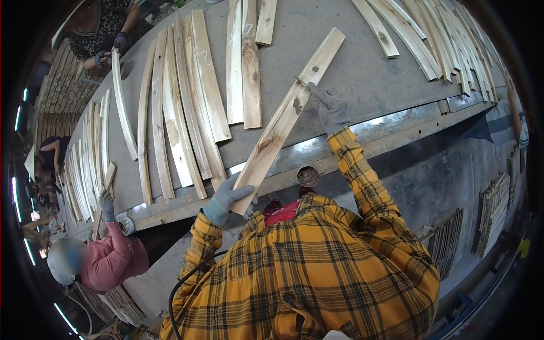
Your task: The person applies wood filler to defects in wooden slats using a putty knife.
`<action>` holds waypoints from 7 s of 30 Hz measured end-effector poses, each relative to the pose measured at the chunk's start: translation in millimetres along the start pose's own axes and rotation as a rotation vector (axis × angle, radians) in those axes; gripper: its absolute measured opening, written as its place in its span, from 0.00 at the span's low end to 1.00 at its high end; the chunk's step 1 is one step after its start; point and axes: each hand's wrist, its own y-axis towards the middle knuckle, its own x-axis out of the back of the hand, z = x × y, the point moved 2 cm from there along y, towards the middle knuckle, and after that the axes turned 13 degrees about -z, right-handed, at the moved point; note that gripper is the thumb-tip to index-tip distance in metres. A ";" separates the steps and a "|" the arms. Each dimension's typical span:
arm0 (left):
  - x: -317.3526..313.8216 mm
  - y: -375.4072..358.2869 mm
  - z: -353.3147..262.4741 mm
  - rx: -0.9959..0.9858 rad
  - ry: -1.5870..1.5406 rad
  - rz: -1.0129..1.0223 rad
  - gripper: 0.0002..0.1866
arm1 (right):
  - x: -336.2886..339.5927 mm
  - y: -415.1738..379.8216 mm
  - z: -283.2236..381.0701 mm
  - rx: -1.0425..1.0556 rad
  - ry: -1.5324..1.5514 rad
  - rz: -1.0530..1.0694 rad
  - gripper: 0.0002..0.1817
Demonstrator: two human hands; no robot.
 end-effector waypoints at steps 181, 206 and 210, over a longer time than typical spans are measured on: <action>-67.8 66.1 -29.8 -0.281 -0.027 0.439 0.33 | 59.6 -68.2 104.5 -0.312 0.000 0.228 0.36; 56.6 -0.3 45.5 0.067 -0.186 0.130 0.20 | 38.5 -165.9 112.5 0.207 -0.716 0.608 0.09; 60.4 3.2 48.4 0.069 -0.242 0.139 0.23 | 39.9 -174.8 105.7 0.265 -0.640 0.547 0.10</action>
